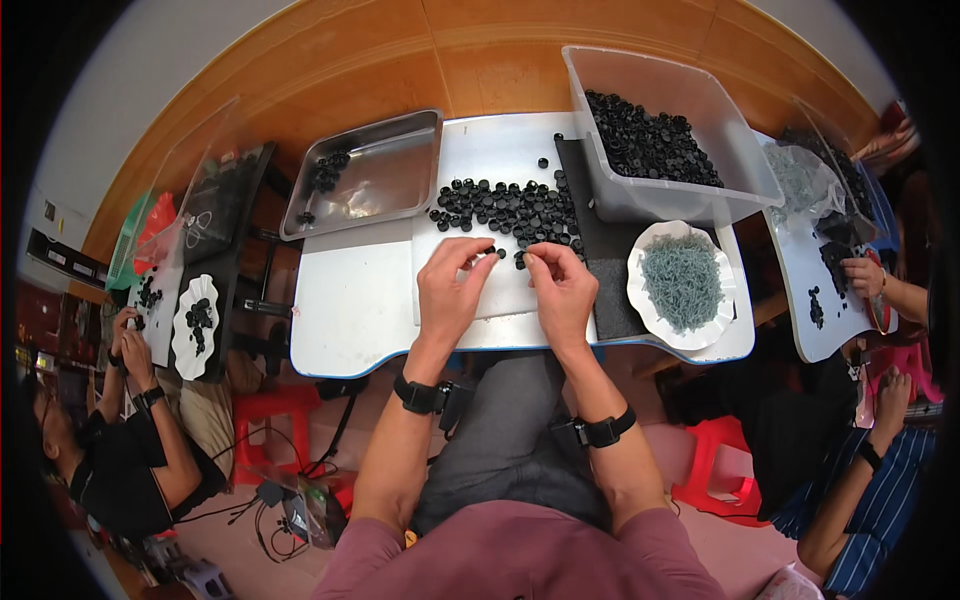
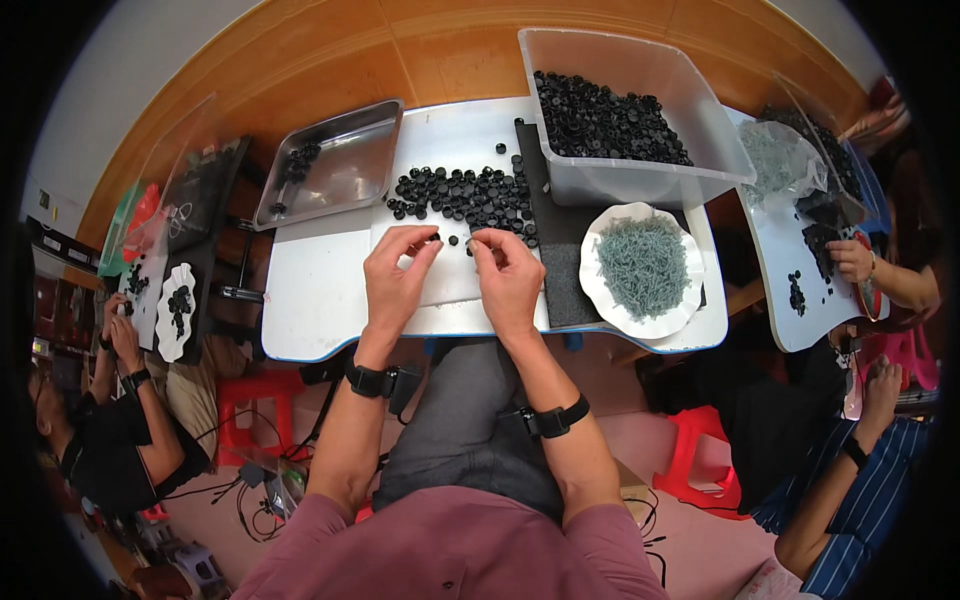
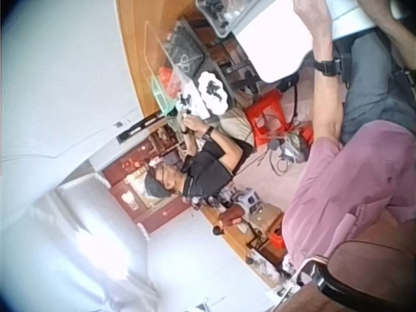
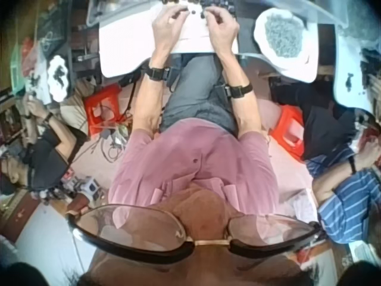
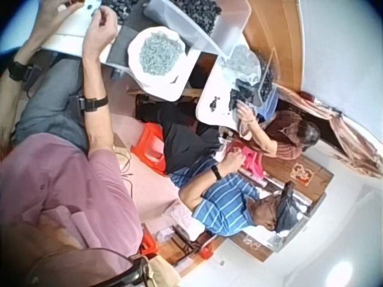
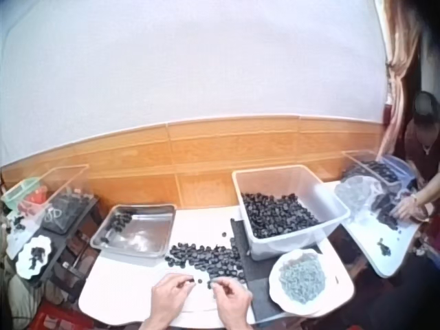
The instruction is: Manually assembling small black plastic components and pins at a workshop table.
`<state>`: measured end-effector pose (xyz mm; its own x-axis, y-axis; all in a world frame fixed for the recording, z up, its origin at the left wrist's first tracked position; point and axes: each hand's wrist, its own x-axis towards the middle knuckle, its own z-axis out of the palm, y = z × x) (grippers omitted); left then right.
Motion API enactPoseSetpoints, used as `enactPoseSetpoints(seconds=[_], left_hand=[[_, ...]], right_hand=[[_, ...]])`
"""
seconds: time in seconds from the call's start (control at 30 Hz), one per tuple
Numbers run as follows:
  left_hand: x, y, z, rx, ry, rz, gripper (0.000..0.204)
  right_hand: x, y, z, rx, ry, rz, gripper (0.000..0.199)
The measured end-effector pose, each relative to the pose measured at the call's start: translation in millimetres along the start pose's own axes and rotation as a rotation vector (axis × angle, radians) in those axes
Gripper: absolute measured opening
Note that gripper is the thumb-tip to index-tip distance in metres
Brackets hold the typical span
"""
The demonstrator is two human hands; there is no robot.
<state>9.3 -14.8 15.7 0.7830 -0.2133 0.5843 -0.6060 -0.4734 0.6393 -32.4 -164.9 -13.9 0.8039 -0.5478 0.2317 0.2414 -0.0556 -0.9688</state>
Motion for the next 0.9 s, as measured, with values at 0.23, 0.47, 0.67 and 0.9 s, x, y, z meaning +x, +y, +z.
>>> enactPoseSetpoints(seconds=[0.23,0.47,0.67,0.9], left_hand=[[-13,-3,5,-0.931,-0.022,-0.588,0.022],[-11,-9,14,-0.557,-0.085,-0.354,0.028],[-14,-5,18,-0.451,0.025,-0.326,0.022],[-11,-2,15,-0.321,-0.003,-0.159,0.023]], right_hand=[[-5,-13,1,-0.1,-0.044,-0.224,0.01],[-5,-16,3,-0.162,-0.057,-0.323,0.011],[-5,-15,4,-0.219,-0.088,-0.305,0.011],[-4,-15,4,-0.255,-0.107,-0.304,0.009]])
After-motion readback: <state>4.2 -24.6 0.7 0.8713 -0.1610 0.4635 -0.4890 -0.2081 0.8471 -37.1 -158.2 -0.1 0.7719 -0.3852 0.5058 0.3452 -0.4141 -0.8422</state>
